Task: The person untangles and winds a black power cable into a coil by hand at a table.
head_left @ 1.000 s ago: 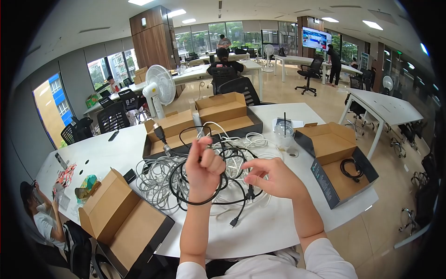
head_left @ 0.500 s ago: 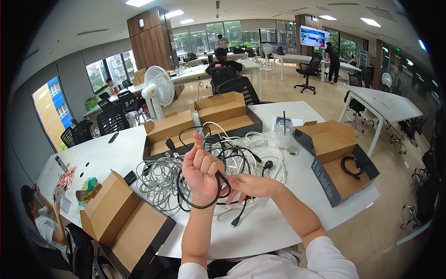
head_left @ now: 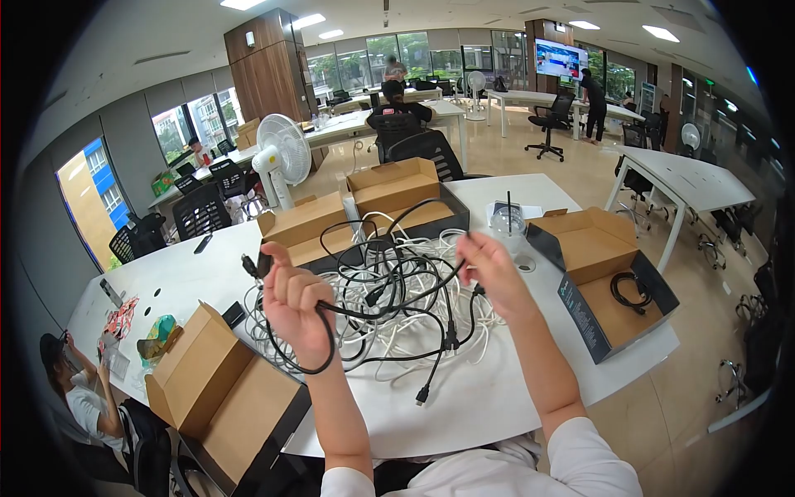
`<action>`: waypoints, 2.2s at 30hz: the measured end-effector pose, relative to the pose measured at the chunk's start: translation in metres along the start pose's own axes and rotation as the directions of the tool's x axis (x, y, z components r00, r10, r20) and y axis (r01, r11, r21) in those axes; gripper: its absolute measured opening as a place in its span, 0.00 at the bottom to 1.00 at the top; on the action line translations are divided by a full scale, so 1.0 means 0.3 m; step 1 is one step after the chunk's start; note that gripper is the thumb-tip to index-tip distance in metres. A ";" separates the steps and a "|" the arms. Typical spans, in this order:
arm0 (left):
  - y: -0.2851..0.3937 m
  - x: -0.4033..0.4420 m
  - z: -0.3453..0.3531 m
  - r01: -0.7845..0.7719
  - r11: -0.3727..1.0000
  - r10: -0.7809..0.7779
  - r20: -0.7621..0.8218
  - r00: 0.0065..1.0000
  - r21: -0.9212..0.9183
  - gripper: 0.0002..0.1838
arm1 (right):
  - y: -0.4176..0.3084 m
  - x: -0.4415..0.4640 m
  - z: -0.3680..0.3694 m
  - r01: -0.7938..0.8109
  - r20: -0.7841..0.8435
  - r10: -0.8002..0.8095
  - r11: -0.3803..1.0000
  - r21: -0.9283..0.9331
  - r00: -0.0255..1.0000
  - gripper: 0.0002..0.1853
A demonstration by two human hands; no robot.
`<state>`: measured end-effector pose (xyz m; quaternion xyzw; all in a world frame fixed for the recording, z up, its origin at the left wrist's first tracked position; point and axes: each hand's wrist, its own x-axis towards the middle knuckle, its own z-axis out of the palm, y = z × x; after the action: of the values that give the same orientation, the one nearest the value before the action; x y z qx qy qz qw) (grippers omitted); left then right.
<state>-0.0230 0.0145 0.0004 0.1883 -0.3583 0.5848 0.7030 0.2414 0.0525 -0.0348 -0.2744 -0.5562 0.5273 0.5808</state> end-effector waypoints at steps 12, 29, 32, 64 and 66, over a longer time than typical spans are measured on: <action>0.041 -0.008 0.021 0.014 0.991 -0.021 0.045 0.999 0.137 0.18 | -0.121 -0.016 -0.130 0.080 -0.099 -0.062 0.980 0.183 0.993 0.15; -0.195 -0.025 -0.114 0.044 -0.637 -0.068 -0.113 0.991 0.770 0.29 | -0.168 -0.096 -0.021 0.090 0.164 -0.046 0.958 -0.271 0.985 0.18; -0.193 -0.013 -0.104 0.148 -0.615 -0.062 -0.235 0.970 0.775 0.17 | -0.171 -0.098 -0.026 0.090 0.152 -0.049 0.957 -0.277 0.987 0.17; -0.237 -0.028 -0.118 0.496 0.479 -0.376 -0.342 0.861 0.724 0.28 | -0.134 -0.078 -0.010 0.109 0.007 -0.110 0.990 0.086 0.994 0.15; -0.236 -0.030 -0.096 0.522 0.528 -0.345 -0.392 0.853 0.670 0.19 | -0.122 -0.077 -0.003 0.134 0.038 -0.134 0.991 0.002 0.990 0.15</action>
<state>0.0524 0.0105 -0.0146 0.4838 0.0543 0.5011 0.7155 0.2574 0.0207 -0.0101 -0.2264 -0.5845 0.4920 0.6042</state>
